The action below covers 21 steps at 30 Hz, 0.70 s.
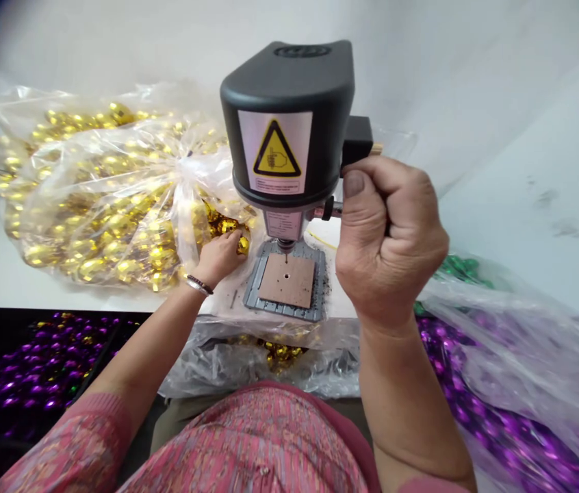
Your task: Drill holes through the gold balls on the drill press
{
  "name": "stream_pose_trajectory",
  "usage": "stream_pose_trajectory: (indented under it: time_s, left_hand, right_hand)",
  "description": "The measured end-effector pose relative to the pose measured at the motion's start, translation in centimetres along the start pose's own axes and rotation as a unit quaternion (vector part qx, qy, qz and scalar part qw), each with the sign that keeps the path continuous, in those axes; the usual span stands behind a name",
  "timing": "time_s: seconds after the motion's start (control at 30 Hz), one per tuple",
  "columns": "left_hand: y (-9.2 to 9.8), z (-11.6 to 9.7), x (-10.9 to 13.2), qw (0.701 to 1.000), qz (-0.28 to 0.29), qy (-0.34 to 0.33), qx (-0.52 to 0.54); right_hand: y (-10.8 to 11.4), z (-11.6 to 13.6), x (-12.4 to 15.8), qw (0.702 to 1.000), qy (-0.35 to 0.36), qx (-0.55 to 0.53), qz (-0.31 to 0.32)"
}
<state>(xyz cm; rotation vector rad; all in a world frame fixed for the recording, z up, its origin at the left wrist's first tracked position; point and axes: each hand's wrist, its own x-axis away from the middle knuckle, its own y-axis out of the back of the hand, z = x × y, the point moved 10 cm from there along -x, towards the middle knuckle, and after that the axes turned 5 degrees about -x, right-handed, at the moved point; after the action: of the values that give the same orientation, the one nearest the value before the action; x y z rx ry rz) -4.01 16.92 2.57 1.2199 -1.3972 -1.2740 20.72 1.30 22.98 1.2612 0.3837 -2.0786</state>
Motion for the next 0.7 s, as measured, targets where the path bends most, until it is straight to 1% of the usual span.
stream_pose_trajectory:
  time_s: [0.07, 0.1, 0.13, 0.17, 0.23, 0.3, 0.37, 0.47, 0.53, 0.6, 0.67, 0.7]
  left_hand:
    - [0.7, -0.4, 0.9, 0.996, -0.028, -0.030, 0.080]
    - [0.9, -0.7, 1.5, 0.988, -0.034, -0.048, 0.145]
    - [1.0, -1.1, 2.1, 0.972, -0.030, -0.066, 0.222]
    - [1.0, -1.6, 2.7, 0.950, -0.017, -0.083, 0.301]
    - [0.5, -3.0, 3.8, 0.896, 0.033, -0.107, 0.430]
    - [-0.3, -4.6, 4.6, 0.852, 0.090, -0.110, 0.504]
    - [-1.1, -5.9, 5.1, 0.827, 0.140, -0.093, 0.537]
    - [-2.3, -7.0, 5.3, 0.811, 0.182, -0.061, 0.553]
    - [-2.9, -7.3, 5.2, 0.806, 0.193, -0.046, 0.557]
    - [-3.2, -7.5, 5.1, 0.802, 0.193, -0.033, 0.565]
    - [-3.3, -7.5, 5.0, 0.797, 0.188, -0.021, 0.574]
    - [-3.3, -7.6, 5.0, 0.794, 0.186, -0.017, 0.578]
  right_hand:
    - [0.0, 0.0, 0.0, 1.000, 0.004, 0.004, 0.003]
    - [0.0, 0.1, -0.1, 1.000, 0.007, 0.006, 0.007]
    - [-0.1, 0.2, -0.3, 1.000, 0.010, 0.008, 0.011]
    - [-0.2, 0.2, -0.6, 1.000, 0.013, 0.011, 0.018]
    - [-0.6, 0.1, -1.6, 0.999, 0.009, 0.018, 0.033]
    - [-1.2, -0.3, -3.0, 0.999, 0.000, 0.018, 0.043]
    - [-1.9, -1.0, -4.7, 0.999, -0.015, 0.008, 0.045]
    - [-3.2, -2.8, -6.9, 0.996, -0.077, -0.014, 0.051]
    - [-4.1, -4.0, -7.9, 0.991, -0.123, -0.019, 0.056]
    - [-4.6, -4.7, -8.4, 0.986, -0.152, -0.020, 0.062]
    - [-4.9, -5.1, -8.5, 0.986, -0.155, -0.029, 0.061]
    - [-4.8, -5.0, -8.6, 0.988, -0.140, -0.041, 0.057]
